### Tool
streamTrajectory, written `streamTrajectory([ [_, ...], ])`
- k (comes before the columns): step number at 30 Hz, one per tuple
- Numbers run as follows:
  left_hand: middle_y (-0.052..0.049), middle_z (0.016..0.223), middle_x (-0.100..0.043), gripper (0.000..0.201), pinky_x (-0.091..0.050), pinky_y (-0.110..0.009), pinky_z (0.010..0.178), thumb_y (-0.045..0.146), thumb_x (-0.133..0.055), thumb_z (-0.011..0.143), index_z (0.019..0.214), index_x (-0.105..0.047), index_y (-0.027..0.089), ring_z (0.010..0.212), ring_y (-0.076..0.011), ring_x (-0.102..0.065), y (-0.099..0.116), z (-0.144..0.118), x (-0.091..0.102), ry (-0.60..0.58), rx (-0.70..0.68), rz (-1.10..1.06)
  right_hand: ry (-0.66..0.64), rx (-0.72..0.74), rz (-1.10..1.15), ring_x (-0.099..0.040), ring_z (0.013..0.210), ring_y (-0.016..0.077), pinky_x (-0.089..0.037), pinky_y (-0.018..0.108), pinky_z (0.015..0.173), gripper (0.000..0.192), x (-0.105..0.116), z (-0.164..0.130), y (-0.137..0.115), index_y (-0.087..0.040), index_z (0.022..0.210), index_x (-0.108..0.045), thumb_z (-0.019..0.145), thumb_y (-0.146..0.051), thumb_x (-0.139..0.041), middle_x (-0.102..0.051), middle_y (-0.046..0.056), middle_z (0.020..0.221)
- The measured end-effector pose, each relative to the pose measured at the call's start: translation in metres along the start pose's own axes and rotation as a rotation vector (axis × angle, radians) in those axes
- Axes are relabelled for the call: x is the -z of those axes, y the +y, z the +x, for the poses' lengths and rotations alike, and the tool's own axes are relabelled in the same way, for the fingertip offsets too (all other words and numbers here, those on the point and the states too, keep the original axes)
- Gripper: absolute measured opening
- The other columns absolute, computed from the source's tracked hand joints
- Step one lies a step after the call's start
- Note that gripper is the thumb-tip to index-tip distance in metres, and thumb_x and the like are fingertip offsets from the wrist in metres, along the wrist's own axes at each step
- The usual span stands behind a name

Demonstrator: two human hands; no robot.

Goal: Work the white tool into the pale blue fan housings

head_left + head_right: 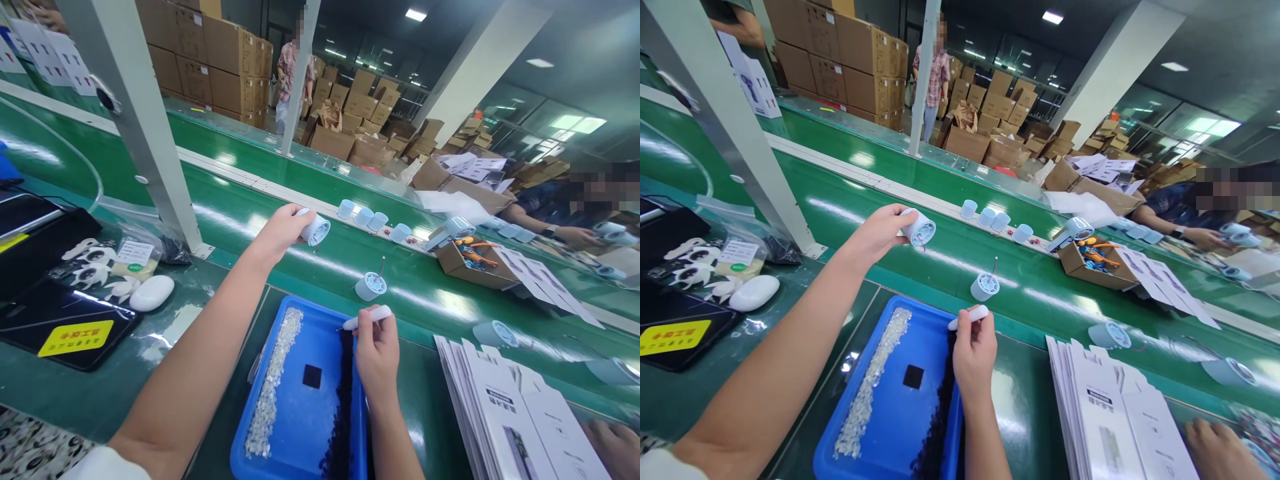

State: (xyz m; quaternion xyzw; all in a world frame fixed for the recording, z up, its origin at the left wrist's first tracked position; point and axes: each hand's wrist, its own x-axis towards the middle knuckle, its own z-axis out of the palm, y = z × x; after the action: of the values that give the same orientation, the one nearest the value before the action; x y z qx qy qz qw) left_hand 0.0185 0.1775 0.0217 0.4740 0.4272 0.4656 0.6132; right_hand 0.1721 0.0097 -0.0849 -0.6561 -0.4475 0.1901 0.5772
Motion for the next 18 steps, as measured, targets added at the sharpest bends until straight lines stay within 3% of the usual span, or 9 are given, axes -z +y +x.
streamTrajectory([
  [5, -0.002, 0.071, -0.06, 0.009, -0.048, -0.029, 0.059, 0.018, -0.058, 0.081, 0.073, -0.056, 0.016, 0.061, -0.0139, -0.057, 0.002, -0.003, -0.004, -0.038, 0.008, -0.014, -0.185, 0.204, 0.089, -0.052, 0.06, 0.0112, -0.044, 0.023, 0.056, 0.012, 0.01, -0.016, -0.01, -0.022, 0.082, -0.051, 0.091, -0.029, -0.054, -0.054, -0.002, 0.071],
  [9, -0.003, 0.073, -0.062, 0.009, -0.047, -0.027, 0.058, 0.022, -0.06, 0.081, 0.075, -0.059, 0.015, 0.064, -0.0133, -0.058, 0.0, -0.004, -0.006, -0.11, 0.024, -0.042, -0.58, 0.269, -0.034, -0.052, 0.062, 0.0119, -0.043, 0.024, 0.059, 0.012, 0.013, -0.022, -0.022, -0.021, 0.079, -0.052, 0.09, -0.023, -0.054, -0.056, -0.002, 0.071],
  [11, -0.004, 0.074, -0.062, 0.01, -0.048, -0.027, 0.059, 0.023, -0.061, 0.081, 0.075, -0.061, 0.014, 0.065, -0.0131, -0.058, -0.002, -0.004, -0.007, -0.142, 0.042, -0.041, -0.677, 0.252, -0.056, -0.052, 0.061, 0.0116, -0.043, 0.024, 0.059, 0.014, 0.014, -0.022, -0.026, -0.02, 0.076, -0.052, 0.09, -0.022, -0.053, -0.055, -0.002, 0.069],
  [13, -0.004, 0.073, -0.061, 0.011, -0.048, -0.027, 0.06, 0.023, -0.061, 0.081, 0.075, -0.061, 0.013, 0.064, -0.0129, -0.057, -0.005, -0.005, -0.01, -0.166, 0.061, -0.032, -0.585, 0.261, 0.013, -0.053, 0.062, 0.0117, -0.044, 0.024, 0.059, 0.012, 0.015, -0.021, -0.027, -0.02, 0.078, -0.053, 0.09, -0.021, -0.054, -0.056, -0.001, 0.071],
  [16, -0.003, 0.072, -0.06, 0.012, -0.048, -0.028, 0.06, 0.023, -0.063, 0.079, 0.074, -0.059, 0.014, 0.063, -0.0128, -0.057, -0.009, -0.007, -0.019, -0.19, 0.083, -0.006, -0.269, 0.311, 0.181, -0.06, 0.072, 0.0142, -0.051, 0.027, 0.063, 0.003, 0.016, -0.02, -0.024, -0.021, 0.09, -0.058, 0.089, -0.019, -0.056, -0.059, 0.002, 0.084],
  [18, -0.003, 0.071, -0.06, 0.011, -0.048, -0.028, 0.059, 0.021, -0.064, 0.078, 0.073, -0.057, 0.014, 0.063, -0.0126, -0.057, -0.01, -0.009, -0.025, -0.21, 0.096, 0.019, -0.077, 0.31, 0.275, -0.065, 0.078, 0.0163, -0.056, 0.032, 0.069, 0.01, 0.015, -0.02, -0.022, -0.021, 0.098, -0.059, 0.089, -0.018, -0.057, -0.06, 0.004, 0.095],
])
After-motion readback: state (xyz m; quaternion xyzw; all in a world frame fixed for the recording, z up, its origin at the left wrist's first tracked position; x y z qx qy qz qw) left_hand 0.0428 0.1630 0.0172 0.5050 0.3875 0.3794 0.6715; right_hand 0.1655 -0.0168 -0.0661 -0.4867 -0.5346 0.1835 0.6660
